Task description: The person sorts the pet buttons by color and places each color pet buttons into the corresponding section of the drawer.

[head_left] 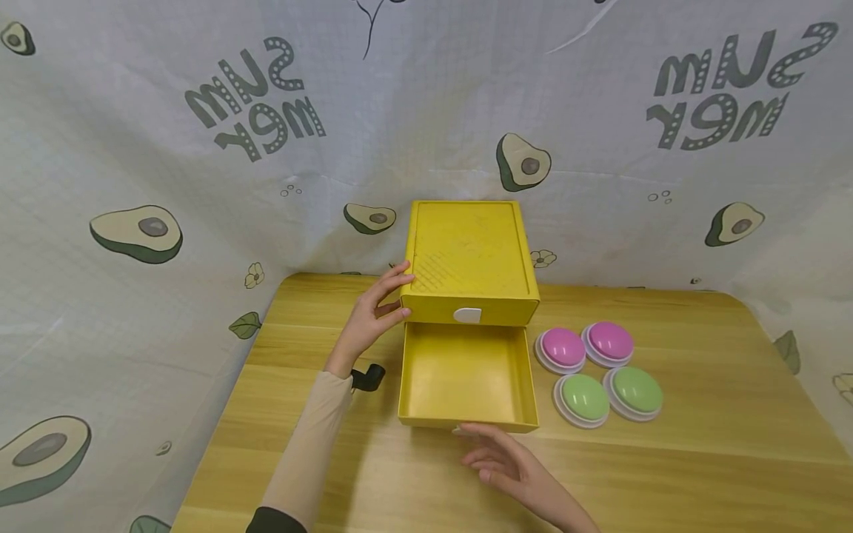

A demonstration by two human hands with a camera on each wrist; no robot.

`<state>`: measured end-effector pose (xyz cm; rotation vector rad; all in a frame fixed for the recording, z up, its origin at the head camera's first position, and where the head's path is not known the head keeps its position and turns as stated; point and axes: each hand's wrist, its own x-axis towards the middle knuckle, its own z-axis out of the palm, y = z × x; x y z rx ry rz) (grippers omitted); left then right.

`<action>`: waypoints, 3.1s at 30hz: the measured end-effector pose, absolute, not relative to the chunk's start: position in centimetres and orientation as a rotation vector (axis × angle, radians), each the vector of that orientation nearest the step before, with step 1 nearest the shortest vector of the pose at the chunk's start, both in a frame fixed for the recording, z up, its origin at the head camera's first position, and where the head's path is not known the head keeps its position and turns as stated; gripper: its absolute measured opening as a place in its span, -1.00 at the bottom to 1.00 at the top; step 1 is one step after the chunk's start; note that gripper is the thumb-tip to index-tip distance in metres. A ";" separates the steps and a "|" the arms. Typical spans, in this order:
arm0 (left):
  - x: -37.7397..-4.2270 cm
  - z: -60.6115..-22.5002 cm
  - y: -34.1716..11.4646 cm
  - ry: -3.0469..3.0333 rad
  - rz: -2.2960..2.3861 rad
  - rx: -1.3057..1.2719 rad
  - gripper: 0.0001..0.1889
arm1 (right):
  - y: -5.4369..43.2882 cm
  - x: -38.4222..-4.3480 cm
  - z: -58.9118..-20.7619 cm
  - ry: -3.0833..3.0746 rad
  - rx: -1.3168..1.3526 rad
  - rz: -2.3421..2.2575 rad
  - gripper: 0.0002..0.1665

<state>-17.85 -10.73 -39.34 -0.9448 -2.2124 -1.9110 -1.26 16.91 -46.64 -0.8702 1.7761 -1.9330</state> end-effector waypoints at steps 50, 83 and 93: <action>-18.0 -39.5 -10.8 -2.208 -1.951 -0.937 -0.50 | 27.3 -3.1 -45.3 2.343 -0.530 -2.311 -0.17; -17.8 -39.5 -10.7 -2.208 -1.946 -0.923 -0.50 | 29.7 -4.5 -51.2 2.695 0.051 -1.800 0.03; -17.8 -39.5 -10.7 -2.201 -1.969 -0.916 -0.50 | 29.4 -5.1 -51.2 2.747 0.059 -1.693 0.10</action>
